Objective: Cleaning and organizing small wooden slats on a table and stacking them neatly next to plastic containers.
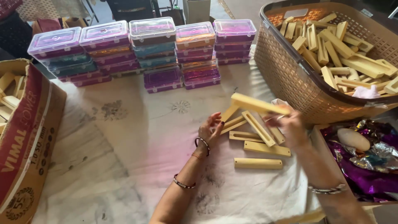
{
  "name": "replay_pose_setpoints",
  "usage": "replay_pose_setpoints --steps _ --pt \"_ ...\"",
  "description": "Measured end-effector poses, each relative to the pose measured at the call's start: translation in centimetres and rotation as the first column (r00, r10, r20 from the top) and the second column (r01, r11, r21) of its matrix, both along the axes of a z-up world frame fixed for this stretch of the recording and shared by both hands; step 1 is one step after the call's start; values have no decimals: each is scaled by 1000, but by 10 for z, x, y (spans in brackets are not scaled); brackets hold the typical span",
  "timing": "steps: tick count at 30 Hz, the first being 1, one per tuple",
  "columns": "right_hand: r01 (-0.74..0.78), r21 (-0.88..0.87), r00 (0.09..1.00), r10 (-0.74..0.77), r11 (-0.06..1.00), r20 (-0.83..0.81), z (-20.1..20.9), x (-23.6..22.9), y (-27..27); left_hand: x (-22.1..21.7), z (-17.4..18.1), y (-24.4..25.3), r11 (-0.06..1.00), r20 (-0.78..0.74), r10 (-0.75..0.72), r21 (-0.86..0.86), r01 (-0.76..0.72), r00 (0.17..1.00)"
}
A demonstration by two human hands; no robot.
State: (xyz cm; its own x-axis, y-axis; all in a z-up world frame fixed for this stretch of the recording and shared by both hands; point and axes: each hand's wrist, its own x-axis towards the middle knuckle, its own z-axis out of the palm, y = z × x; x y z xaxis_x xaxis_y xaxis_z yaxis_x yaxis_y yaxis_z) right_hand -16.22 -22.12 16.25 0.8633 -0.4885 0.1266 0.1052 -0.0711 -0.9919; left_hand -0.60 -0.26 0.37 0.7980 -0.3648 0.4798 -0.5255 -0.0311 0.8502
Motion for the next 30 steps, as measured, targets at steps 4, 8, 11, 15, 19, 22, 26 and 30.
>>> replay_pose_setpoints --steps 4,8,11,15,19,22,26,30 --pt "-173 198 976 195 965 -99 -82 28 28 -7 13 -1 929 -320 -303 -311 203 898" --pt "-193 -44 953 177 980 -247 -95 36 54 7 -12 -3 802 -493 -515 -565 192 701" --pt "-24 -588 966 -133 808 -223 -78 26 57 17 -14 3 777 -549 -520 -623 95 655" --pt "45 -909 914 -385 415 -130 -80 18 34 16 0 9 783 -561 -480 -620 41 675" --pt "-42 -932 905 -381 361 -188 -114 24 -2 17 -2 7 798 -576 -476 -600 52 665" --pt "-77 -919 883 -402 386 -243 -92 30 10 16 -1 7 797 -582 -490 -601 63 650" --pt "-28 -872 941 -282 489 -188 -64 52 49 16 2 8 805 -582 -501 -585 98 641" --pt "-65 -748 996 -5 660 -92 -51 74 83 19 -8 4 773 -577 -543 -628 94 610"
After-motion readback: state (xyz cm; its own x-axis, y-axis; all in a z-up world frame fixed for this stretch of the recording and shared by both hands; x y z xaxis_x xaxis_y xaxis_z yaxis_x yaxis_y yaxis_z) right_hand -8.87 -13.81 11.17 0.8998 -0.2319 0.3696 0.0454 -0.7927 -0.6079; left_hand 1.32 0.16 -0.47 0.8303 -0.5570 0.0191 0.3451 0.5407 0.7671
